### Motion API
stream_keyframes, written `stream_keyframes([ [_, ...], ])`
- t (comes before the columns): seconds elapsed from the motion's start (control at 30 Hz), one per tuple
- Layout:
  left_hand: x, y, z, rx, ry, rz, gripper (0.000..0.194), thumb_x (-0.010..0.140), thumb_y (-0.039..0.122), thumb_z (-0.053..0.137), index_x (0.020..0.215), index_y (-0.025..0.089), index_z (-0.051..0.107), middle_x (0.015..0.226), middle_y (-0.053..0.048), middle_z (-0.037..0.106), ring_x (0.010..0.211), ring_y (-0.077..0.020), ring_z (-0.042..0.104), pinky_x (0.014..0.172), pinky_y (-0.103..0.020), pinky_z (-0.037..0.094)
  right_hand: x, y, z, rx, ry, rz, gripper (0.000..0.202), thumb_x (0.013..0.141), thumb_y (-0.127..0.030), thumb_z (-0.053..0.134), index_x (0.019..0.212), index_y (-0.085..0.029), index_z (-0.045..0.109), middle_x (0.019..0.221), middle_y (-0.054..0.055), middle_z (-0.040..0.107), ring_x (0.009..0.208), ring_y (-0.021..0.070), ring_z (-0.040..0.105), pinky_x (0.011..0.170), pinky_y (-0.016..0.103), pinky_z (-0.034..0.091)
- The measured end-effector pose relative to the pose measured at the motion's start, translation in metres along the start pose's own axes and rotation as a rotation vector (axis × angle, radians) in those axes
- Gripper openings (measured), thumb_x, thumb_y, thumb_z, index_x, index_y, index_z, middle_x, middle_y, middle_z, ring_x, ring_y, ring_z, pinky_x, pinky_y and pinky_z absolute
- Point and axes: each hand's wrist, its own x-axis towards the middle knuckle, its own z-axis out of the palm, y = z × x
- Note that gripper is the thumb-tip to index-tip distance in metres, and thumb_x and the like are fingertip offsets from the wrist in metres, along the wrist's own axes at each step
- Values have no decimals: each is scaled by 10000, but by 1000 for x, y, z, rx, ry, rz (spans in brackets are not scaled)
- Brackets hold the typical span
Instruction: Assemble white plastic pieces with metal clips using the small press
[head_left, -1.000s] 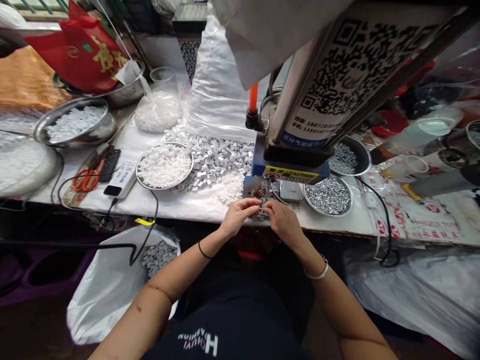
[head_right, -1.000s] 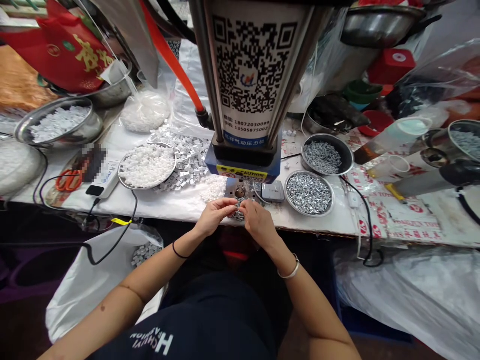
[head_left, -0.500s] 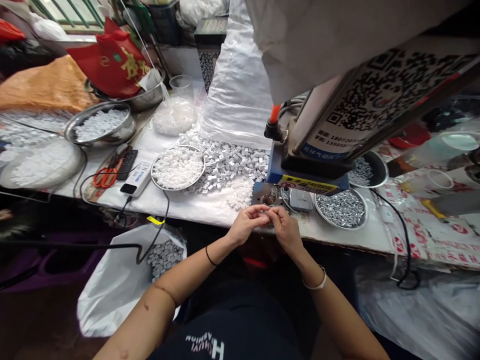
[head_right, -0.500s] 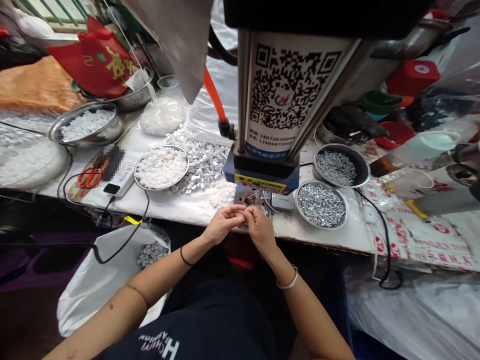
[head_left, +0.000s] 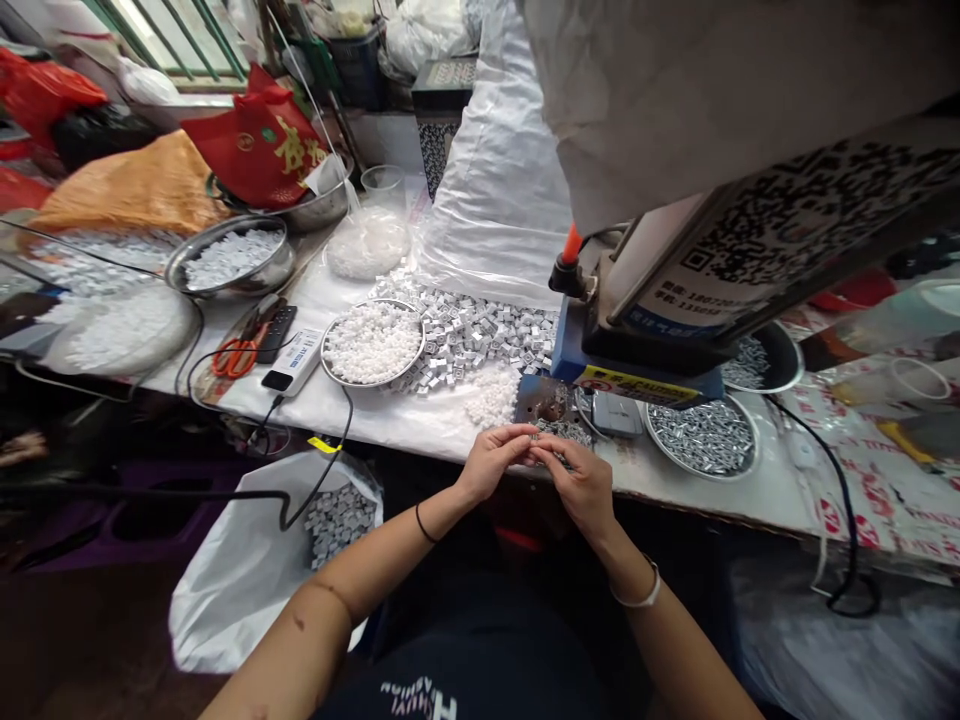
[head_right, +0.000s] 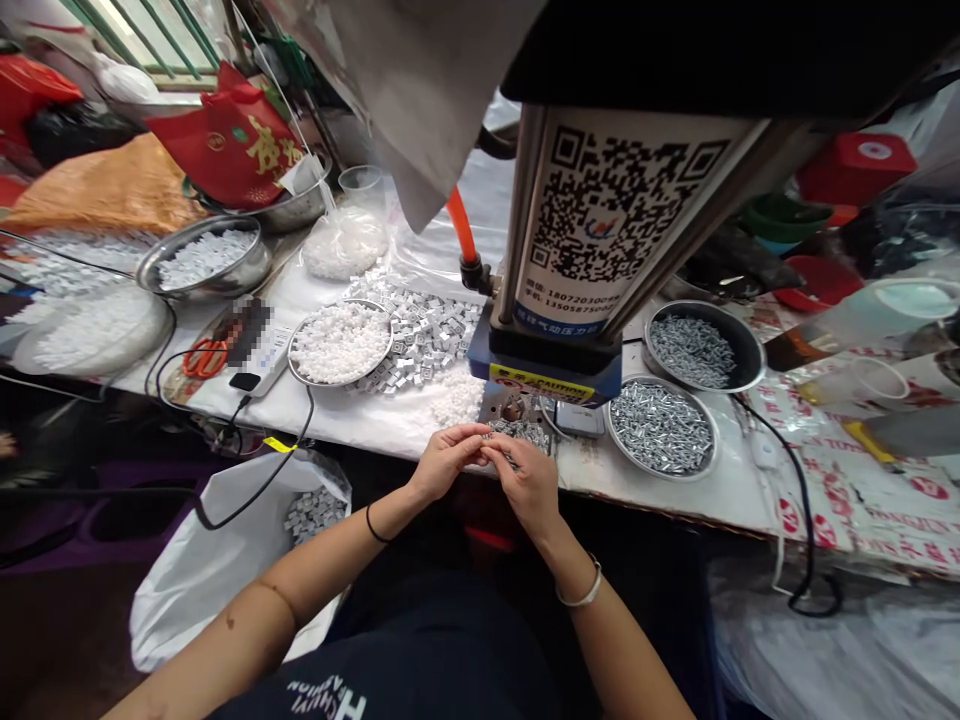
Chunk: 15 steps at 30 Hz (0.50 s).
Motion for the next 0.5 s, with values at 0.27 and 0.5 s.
stream_keyframes([
  [0.27, 78, 31, -66, 1174, 321, 390, 169, 812, 220, 563, 895, 136, 682, 912, -115, 654, 835, -208, 594, 802, -337, 435, -19, 7, 1, 89, 121, 172, 114, 804, -326, 613, 825, -258, 703, 843, 8, 731, 783, 203, 692, 745, 323, 565],
  [0.5, 79, 32, -70, 1173, 315, 392, 120, 802, 175, 564, 832, 159, 678, 874, -79, 657, 782, -176, 593, 758, -303, 443, -32, 13, -6, 434, 117, 437, 201, 758, -333, 660, 919, -212, 648, 879, 48, 729, 842, 220, 694, 805, 356, 566],
])
